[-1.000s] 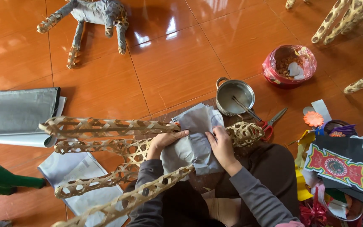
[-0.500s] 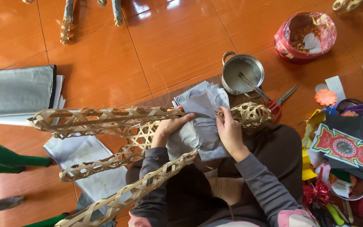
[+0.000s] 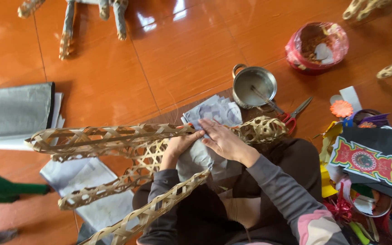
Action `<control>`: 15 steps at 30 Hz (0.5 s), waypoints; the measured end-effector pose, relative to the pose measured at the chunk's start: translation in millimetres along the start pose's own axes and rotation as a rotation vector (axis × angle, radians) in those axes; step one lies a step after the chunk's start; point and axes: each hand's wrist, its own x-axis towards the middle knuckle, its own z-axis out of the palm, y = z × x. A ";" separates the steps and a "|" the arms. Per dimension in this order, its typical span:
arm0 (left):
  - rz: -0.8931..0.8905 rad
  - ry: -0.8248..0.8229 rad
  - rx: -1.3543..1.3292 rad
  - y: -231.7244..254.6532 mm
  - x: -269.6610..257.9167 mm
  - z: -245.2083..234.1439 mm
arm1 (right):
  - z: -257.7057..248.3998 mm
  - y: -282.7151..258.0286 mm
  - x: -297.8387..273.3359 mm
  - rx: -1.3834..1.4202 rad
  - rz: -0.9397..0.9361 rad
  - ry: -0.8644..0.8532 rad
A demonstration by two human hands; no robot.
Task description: Applying paper strips with adhesive to a bamboo giraffe frame to create a sculpture.
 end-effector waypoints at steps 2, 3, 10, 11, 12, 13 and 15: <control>0.054 0.034 -0.027 28.4 -10.0 -6.1 | -19.4 -14.9 12.2 0.095 0.056 -0.118; 0.065 0.028 -0.023 25.5 -7.9 -4.7 | -18.3 -7.6 12.5 0.088 0.059 -0.109; 0.140 -0.064 -0.082 25.8 -5.9 -1.3 | -33.4 -4.9 32.9 0.530 0.440 -0.310; 0.079 -0.099 -0.041 20.4 -2.9 0.9 | -46.3 -22.3 41.8 0.512 0.495 -0.362; 0.079 -0.098 -0.041 33.0 -9.2 -0.5 | -43.9 -20.1 39.8 0.512 0.494 -0.363; 0.041 -0.087 -0.022 45.7 -15.8 -1.7 | -41.5 -18.1 37.5 0.482 0.589 -0.292; -0.002 -0.076 -0.001 66.7 -29.6 -5.0 | -19.2 13.9 26.4 0.456 0.682 -0.222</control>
